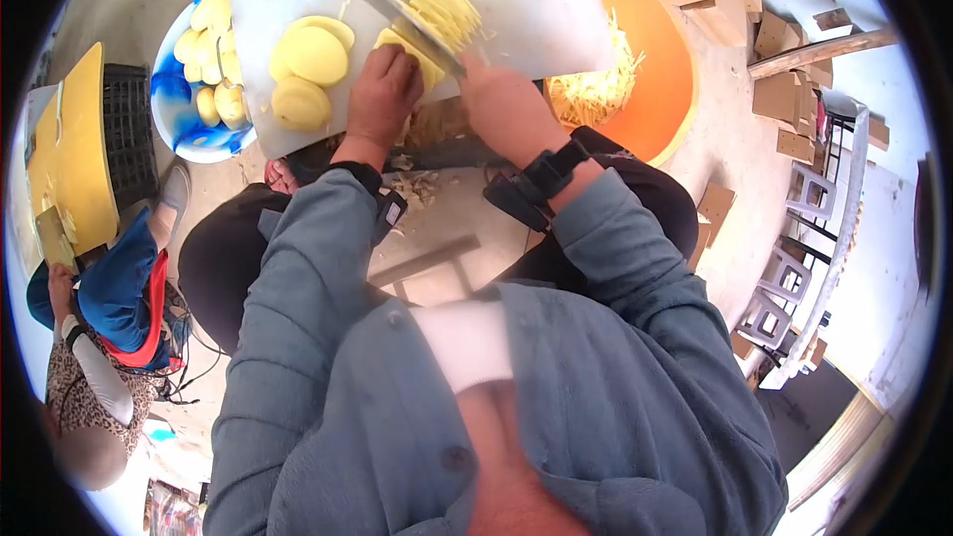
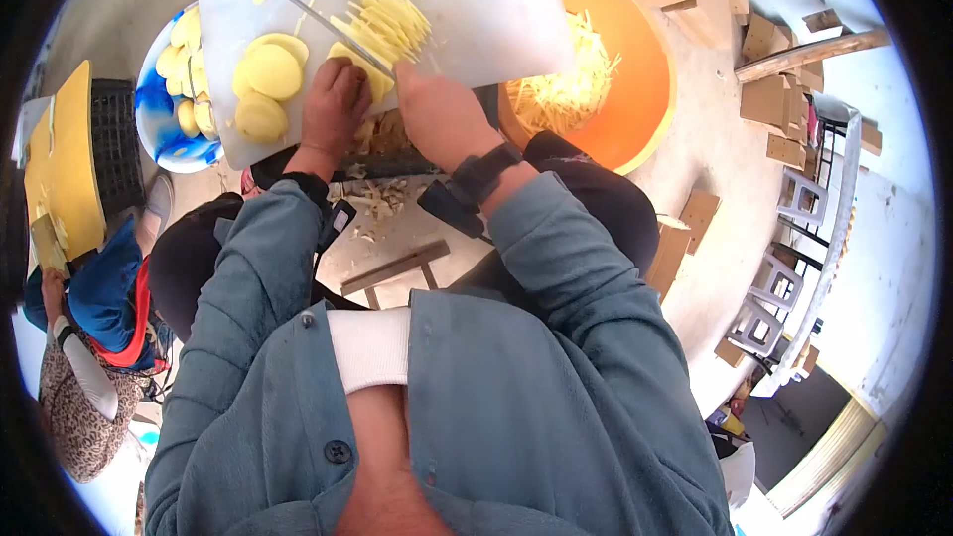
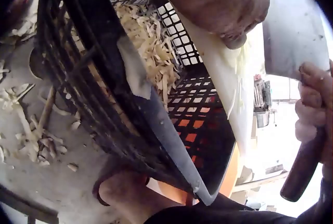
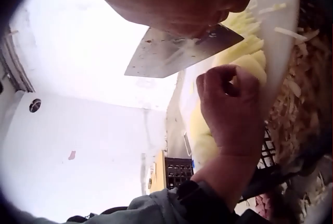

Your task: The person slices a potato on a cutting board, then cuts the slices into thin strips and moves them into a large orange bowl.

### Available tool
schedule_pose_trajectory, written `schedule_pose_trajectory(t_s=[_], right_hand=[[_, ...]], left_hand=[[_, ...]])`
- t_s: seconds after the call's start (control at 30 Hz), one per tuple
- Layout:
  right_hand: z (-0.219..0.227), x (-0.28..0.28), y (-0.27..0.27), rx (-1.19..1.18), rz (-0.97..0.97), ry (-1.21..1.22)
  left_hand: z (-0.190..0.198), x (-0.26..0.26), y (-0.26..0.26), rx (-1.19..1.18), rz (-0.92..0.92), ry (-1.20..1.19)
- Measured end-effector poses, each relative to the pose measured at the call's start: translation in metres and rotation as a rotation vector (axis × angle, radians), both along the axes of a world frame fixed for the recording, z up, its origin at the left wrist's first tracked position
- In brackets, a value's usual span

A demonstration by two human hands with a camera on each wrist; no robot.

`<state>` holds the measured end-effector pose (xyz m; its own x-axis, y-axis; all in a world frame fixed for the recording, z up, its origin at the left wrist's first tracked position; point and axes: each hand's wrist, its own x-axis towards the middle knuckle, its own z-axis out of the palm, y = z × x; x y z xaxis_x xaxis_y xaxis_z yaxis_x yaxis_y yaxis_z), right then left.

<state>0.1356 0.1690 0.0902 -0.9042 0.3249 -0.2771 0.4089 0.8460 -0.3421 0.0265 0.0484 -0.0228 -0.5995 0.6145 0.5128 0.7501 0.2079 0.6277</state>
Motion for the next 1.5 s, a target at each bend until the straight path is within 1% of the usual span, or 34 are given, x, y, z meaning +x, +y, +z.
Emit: schedule_pose_trajectory(t_s=[0.03, 0.1, 0.13, 0.17, 0.2, 0.27, 0.3, 0.33, 0.4, 0.53, 0.6, 0.63, 0.7, 0.83, 0.9, 1.07, 1.23, 1.27, 1.4, 1.5], right_hand=[[-0.001, 0.003, -0.003, -0.007, -0.001, -0.01], [-0.001, 0.001, -0.005, -0.057, -0.01, 0.078], [-0.007, 0.002, -0.004, -0.054, -0.011, 0.082], [-0.019, 0.006, -0.004, -0.034, -0.014, 0.039], [-0.02, 0.003, -0.003, -0.01, -0.012, -0.003], [-0.022, 0.007, 0.0, -0.006, 0.0, -0.009], [-0.021, 0.005, 0.002, 0.0, 0.015, -0.003], [-0.01, 0.0, -0.001, -0.003, 0.019, -0.002], [0.011, 0.001, -0.007, -0.035, -0.01, 0.04], [-0.005, 0.002, -0.006, -0.053, -0.011, 0.054], [-0.017, 0.0, -0.005, -0.024, -0.036, -0.102], [-0.021, 0.003, -0.006, -0.03, -0.037, -0.105], [-0.025, 0.005, 0.0, -0.024, -0.023, -0.038], [-0.018, 0.004, 0.009, -0.057, -0.043, 0.024], [-0.016, 0.002, 0.015, 0.022, -0.052, -0.04], [-0.015, 0.001, 0.019, 0.012, -0.068, -0.018], [-0.026, 0.005, 0.025, 0.011, -0.083, 0.008], [-0.028, 0.007, 0.027, 0.004, -0.074, 0.046], [-0.009, 0.008, 0.02, -0.017, -0.087, 0.148], [0.012, 0.004, 0.012, -0.049, -0.114, 0.146]], left_hand=[[-0.002, 0.003, -0.002, -0.007, -0.001, -0.01], [-0.004, 0.0, 0.0, -0.005, 0.019, 0.001], [-0.005, 0.0, 0.001, -0.002, 0.018, 0.005], [-0.005, 0.001, 0.001, -0.004, 0.018, 0.021], [-0.004, -0.002, 0.003, -0.002, 0.024, 0.039], [-0.004, 0.001, 0.003, 0.016, 0.02, 0.034], [-0.003, -0.002, 0.004, 0.035, 0.017, 0.04], [-0.001, -0.004, 0.004, 0.032, 0.021, 0.041], [-0.003, 0.0, 0.001, -0.035, 0.034, -0.011], [-0.008, 0.0, 0.003, 0.02, 0.019, -0.019], [-0.006, -0.002, 0.004, 0.008, 0.022, 0.006], [-0.005, 0.0, 0.001, 0.002, 0.021, 0.004], [-0.003, 0.0, 0.002, -0.022, 0.022, -0.02], [0.003, 0.0, 0.004, -0.04, 0.025, -0.022], [0.005, 0.002, 0.006, -0.082, 0.06, -0.066], [0.011, 0.003, 0.019, -0.074, 0.005, -0.076], [0.003, 0.002, 0.023, -0.044, -0.037, -0.058], [0.002, 0.003, 0.021, -0.033, -0.028, -0.057], [0.002, 0.003, 0.019, -0.007, -0.039, -0.056], [0.001, 0.004, 0.018, 0.003, -0.038, -0.059]])
